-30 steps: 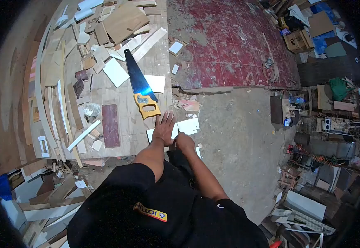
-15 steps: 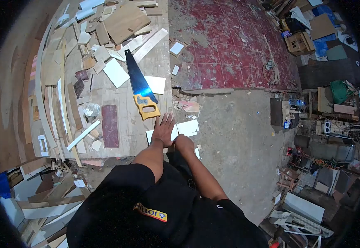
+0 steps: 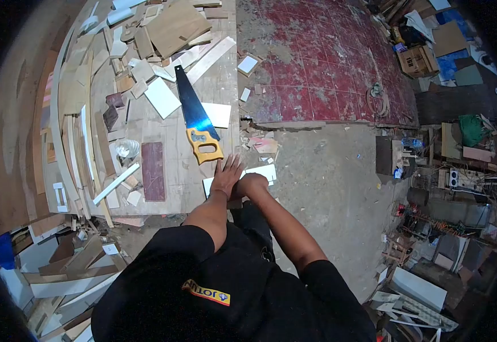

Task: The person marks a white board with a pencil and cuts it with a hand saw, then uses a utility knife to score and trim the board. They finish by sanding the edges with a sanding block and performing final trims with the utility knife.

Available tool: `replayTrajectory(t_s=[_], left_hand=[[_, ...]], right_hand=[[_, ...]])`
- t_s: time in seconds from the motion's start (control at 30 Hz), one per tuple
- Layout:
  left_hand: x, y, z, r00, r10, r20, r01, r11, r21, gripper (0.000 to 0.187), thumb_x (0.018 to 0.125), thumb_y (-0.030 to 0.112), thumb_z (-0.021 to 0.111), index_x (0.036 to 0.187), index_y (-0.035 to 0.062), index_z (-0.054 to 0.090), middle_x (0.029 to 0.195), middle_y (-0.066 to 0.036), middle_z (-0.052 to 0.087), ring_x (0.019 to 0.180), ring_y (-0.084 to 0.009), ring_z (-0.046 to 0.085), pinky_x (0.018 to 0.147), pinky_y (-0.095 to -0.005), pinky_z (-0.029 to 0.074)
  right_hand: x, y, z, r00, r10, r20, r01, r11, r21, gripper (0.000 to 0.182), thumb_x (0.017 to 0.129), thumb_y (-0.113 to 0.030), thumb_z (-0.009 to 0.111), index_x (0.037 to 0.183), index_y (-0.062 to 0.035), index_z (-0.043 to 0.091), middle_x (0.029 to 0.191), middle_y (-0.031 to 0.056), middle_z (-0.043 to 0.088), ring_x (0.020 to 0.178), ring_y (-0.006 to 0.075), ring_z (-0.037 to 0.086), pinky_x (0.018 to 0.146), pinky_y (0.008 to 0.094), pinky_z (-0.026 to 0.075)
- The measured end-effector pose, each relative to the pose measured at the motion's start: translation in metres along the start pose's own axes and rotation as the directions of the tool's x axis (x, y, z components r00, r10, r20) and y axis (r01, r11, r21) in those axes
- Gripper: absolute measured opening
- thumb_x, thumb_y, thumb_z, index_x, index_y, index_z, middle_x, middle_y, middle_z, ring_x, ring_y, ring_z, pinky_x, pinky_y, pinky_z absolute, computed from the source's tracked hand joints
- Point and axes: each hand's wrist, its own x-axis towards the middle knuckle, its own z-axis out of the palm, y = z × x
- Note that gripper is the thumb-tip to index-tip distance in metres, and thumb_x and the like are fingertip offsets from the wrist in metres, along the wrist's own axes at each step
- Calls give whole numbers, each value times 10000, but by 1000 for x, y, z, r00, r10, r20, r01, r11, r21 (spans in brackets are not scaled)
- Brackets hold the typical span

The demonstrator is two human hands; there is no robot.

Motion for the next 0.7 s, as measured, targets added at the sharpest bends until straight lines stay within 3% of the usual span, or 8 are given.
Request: replayTrajectory(t_s=[0.1,0.17,0.23,0.3,0.43,0.5,0.63,0.7], left_hand=[[-11,-3,-41,992,5,128,-3,1000,-13,725,967,210,525,1617,129,215,1715,-119,95,1577,-341,87,1227,-622,126],[-14,-3,-53,992,2,125,13,993,-113,710,971,206,514,1616,130,225,1715,-120,95,1578,-337,89,1228,-619,124],[-10,-6,-45,993,-10,119,35,977,-210,696,975,201,502,1614,131,235,1716,-121,95,1579,-333,90,1229,-616,122],[-2,0,-7,1000,-29,-5,28,992,-126,657,991,296,491,1591,120,288,1712,-104,104,1578,-302,97,1235,-606,115],[-2,-2,-5,995,-46,-86,34,991,-131,661,983,275,510,1588,122,293,1709,-102,119,1577,-300,104,1239,-596,115],[-12,-6,-34,999,-5,52,13,987,-163,702,944,220,559,1587,121,295,1708,-125,119,1578,-314,107,1245,-593,111],[-21,-8,-43,997,5,77,15,964,-265,726,919,222,604,1576,118,313,1701,-132,135,1577,-318,109,1251,-579,114],[-19,-9,-43,999,-13,30,18,980,-197,653,951,219,568,1559,138,344,1695,-92,178,1577,-293,119,1248,-566,141]], right_hand=[[-3,12,18,996,8,-90,1,995,99,436,842,-438,723,1124,-110,775,1199,116,742,1097,279,725,888,396,584],[-5,19,44,964,6,-266,52,976,210,356,828,-346,736,1071,-89,779,1090,161,760,998,331,750,821,427,604],[-32,18,30,958,-19,-285,70,983,170,262,865,-259,680,1028,-80,781,1041,186,761,962,339,755,796,446,605],[-57,18,12,954,-32,-297,54,996,68,262,885,-237,638,1035,-75,779,1035,188,761,959,352,753,794,446,604],[-46,24,-5,975,-106,-197,105,994,-13,294,898,-197,581,1077,-58,769,1114,192,745,1019,357,738,843,455,591],[-20,25,-1,980,-132,-146,128,991,-33,310,900,-193,559,1078,-42,763,1155,203,731,1079,364,717,888,459,577],[39,36,11,970,-245,3,242,959,-149,314,907,-205,593,1144,-76,752,1198,172,728,1098,337,716,863,467,579],[37,35,11,977,-215,3,212,964,-161,326,916,-204,584,1165,-72,747,1230,159,720,1120,329,709,872,462,578]])
